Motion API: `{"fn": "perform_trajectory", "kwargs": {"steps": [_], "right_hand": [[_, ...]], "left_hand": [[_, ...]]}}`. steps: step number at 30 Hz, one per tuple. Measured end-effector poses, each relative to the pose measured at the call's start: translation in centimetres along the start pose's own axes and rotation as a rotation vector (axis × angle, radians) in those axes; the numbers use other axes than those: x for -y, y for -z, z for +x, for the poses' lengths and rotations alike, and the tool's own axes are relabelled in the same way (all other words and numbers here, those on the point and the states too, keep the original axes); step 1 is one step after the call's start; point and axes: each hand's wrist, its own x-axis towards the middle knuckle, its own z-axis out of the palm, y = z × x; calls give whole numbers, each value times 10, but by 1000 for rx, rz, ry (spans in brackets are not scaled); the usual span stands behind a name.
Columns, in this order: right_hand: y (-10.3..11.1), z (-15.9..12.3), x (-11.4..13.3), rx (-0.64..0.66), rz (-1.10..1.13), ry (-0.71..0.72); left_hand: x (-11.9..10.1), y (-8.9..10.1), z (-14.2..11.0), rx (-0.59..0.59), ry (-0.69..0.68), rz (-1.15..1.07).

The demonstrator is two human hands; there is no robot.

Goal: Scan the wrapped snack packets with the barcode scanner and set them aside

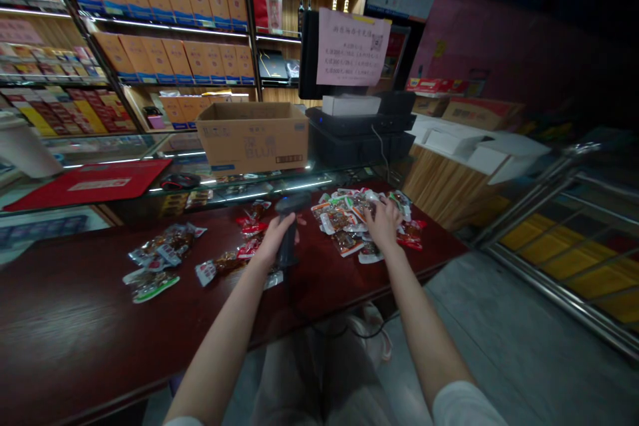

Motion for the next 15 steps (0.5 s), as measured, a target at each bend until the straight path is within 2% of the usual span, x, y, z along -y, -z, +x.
{"fn": "perform_trajectory", "kwargs": {"steps": [4, 8, 11, 15], "right_hand": [[3, -16, 33, -6, 92, 129], [-8, -37, 78, 182, 202, 339], [-22, -50, 105, 300, 263, 377], [-42, -63, 130, 436, 361, 346]], "left_hand": [[-10, 17, -5, -51, -41, 27], [-15, 39, -15, -113, -71, 9], [-17, 57, -30, -165, -52, 3], [-17, 80, -52, -313, -33, -1]]}}
